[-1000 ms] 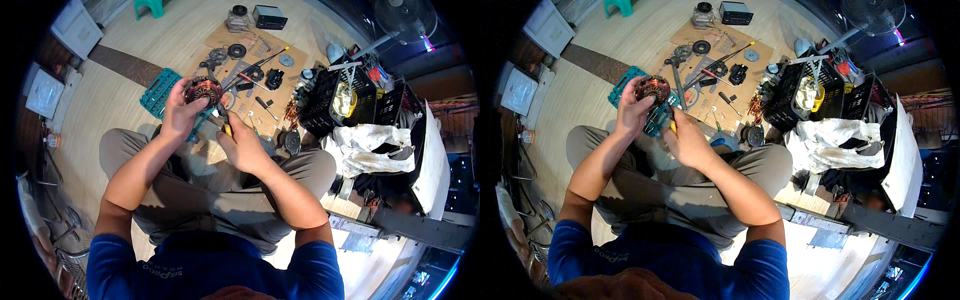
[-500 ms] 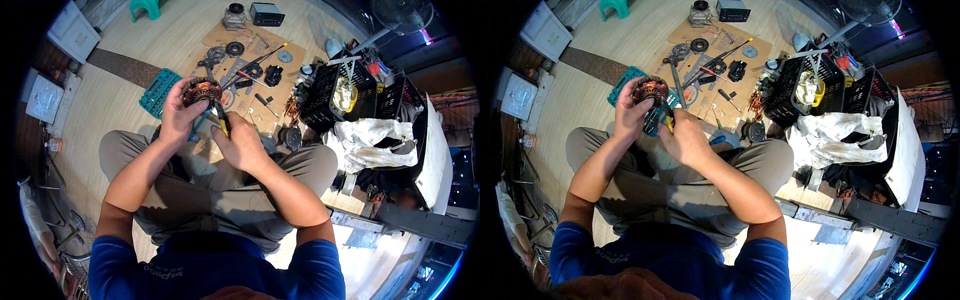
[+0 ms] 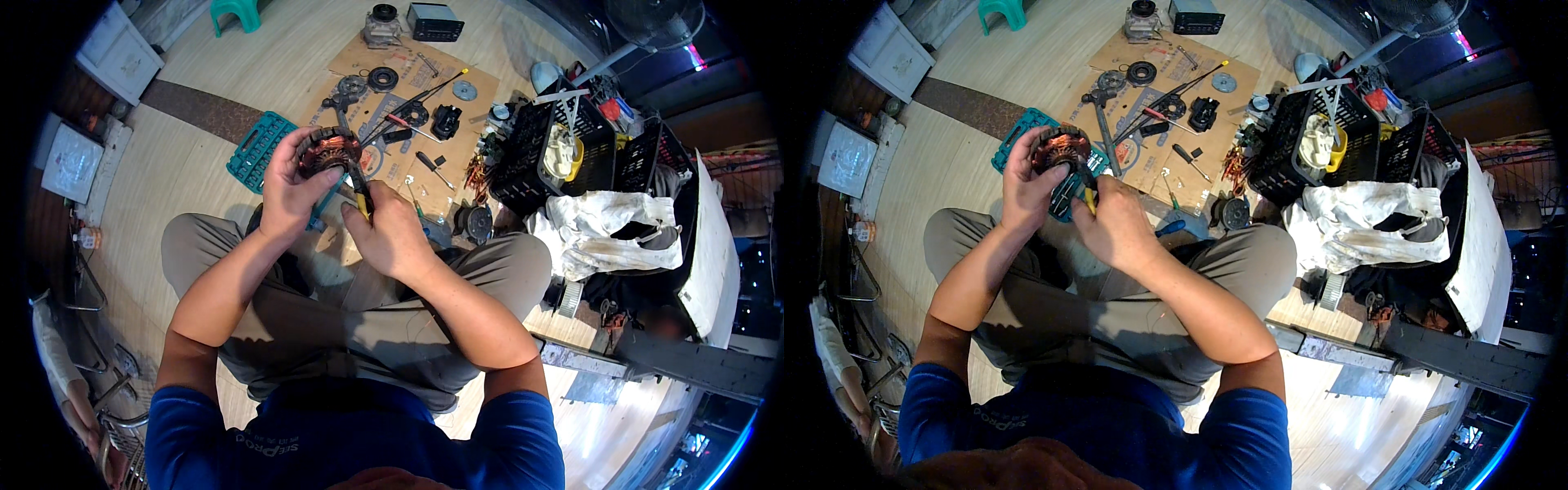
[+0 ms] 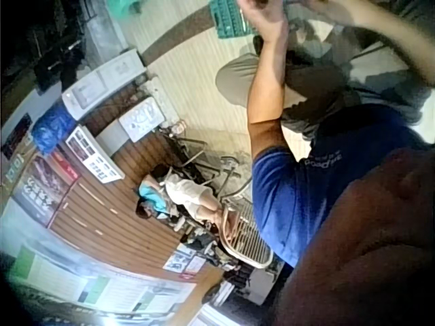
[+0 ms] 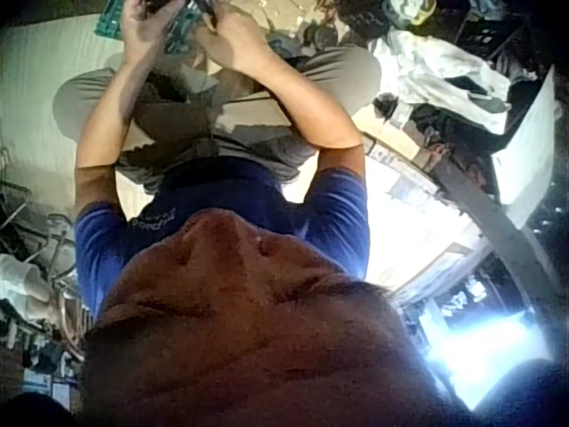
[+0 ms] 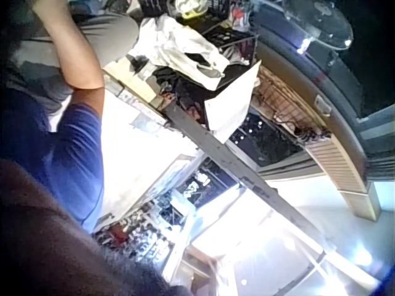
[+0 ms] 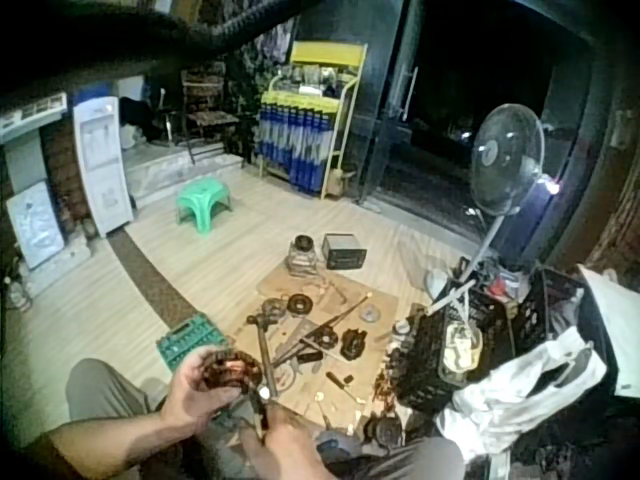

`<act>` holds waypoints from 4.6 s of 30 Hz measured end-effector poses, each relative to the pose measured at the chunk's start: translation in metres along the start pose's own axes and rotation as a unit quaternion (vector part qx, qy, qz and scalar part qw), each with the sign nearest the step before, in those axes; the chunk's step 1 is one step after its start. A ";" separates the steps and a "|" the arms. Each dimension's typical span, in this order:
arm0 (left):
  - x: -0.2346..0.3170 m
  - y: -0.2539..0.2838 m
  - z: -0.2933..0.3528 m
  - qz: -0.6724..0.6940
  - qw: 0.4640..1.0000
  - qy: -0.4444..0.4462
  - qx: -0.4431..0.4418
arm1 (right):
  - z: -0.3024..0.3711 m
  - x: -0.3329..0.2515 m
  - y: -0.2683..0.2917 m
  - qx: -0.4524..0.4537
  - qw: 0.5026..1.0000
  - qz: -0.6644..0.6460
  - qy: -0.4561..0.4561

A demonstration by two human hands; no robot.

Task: The person works on a fan motor stator, threading wires and using pliers to cut or secure components while sitting on the floor.

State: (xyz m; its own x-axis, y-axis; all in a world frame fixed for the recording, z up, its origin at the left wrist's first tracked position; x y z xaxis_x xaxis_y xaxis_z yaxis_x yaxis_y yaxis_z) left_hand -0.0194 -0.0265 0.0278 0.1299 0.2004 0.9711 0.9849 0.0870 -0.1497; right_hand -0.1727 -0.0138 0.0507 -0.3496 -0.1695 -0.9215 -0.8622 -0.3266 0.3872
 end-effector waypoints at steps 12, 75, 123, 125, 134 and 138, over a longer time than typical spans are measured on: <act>0.006 -0.004 0.005 -0.034 0.999 -0.010 -0.008 | 0.002 0.006 -0.002 0.008 0.999 -0.039 -0.015; -0.006 0.014 0.000 0.145 0.986 0.085 0.022 | 0.004 0.024 -0.035 -0.142 0.893 -0.407 -0.130; -0.002 0.009 -0.004 0.204 0.976 0.077 -0.030 | 0.017 0.017 -0.031 -0.185 0.713 -0.627 -0.252; -0.006 0.012 -0.003 0.188 0.979 0.076 -0.013 | 0.017 0.016 -0.033 -0.179 0.726 -0.619 -0.243; -0.004 0.008 -0.002 0.227 0.967 0.110 -0.013 | 0.016 0.019 -0.036 -0.148 0.741 -0.608 -0.245; -0.006 0.010 -0.002 0.235 0.962 0.135 -0.028 | 0.016 0.016 -0.034 -0.145 0.745 -0.603 -0.244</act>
State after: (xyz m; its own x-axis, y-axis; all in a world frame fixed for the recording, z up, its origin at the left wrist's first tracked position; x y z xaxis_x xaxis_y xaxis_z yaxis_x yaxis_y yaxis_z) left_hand -0.0098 -0.0288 0.0211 0.5800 -0.0568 0.8126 0.8137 -0.0060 -0.5812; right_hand -0.1548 0.0091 0.0228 0.4636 0.7456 -0.4787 -0.5657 -0.1668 -0.8076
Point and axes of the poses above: each hand's wrist, its own z-axis away from the middle knuckle, its own y-axis out of the back of the hand, x = y × z, the point moved 6 cm from there along -z, towards the middle knuckle, and after that the axes turned 12 degrees about -z, right-handed, at the moved point
